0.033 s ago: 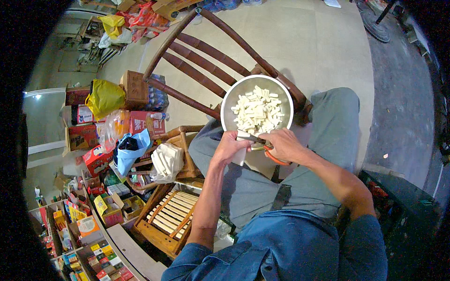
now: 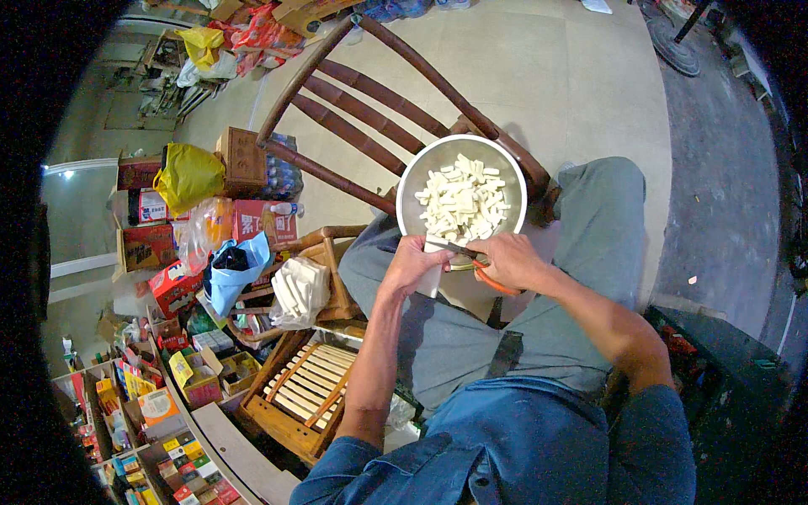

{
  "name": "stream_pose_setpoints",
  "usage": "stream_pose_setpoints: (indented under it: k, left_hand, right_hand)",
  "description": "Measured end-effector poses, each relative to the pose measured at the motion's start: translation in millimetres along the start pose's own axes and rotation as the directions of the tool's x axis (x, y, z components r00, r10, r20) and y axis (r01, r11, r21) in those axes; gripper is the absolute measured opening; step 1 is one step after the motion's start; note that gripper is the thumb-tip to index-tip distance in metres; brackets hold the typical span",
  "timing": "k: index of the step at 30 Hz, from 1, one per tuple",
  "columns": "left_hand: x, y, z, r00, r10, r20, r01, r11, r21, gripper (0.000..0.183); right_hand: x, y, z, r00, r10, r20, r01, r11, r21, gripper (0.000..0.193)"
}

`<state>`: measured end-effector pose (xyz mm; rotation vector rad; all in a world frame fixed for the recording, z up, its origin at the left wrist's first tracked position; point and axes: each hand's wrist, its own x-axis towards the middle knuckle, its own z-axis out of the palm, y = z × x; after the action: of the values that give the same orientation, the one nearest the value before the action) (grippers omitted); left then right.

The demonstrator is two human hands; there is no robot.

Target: The person sits on a chair and uses scissors to cut white vegetable pieces into smaller chunks, dropping them into a metal bowl held on the lap. The person repeatedly picks up pieces from a nearby wooden tray and continues cutting until the bowl is filled.

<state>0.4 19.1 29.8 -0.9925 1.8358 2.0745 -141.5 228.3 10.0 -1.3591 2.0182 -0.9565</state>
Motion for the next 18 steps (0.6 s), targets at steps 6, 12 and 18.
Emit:
stream_pose_setpoints:
  k: [6, 12, 18]
  left_hand:
    - [-0.6, 0.5, -4.1, 0.999, -0.014, -0.037, 0.014, 1.000, -0.012, 0.026]
    - [5.4, -12.2, 0.6, 0.998, 0.043, 0.048, -0.038, 0.995, -0.094, 0.029]
    - [4.9, -14.4, -3.4, 1.000, -0.024, -0.002, 0.023, 0.964, -0.265, 0.019]
  right_hand:
    - [1.4, 5.7, -11.8, 0.945, 0.187, 0.270, -0.253, 0.938, 0.236, 0.036]
    - [-0.1, -7.7, -1.4, 0.998, -0.037, -0.054, 0.032, 0.995, -0.095, 0.033]
    - [5.6, 3.8, -7.2, 0.975, 0.175, 0.138, -0.184, 0.981, 0.059, 0.033]
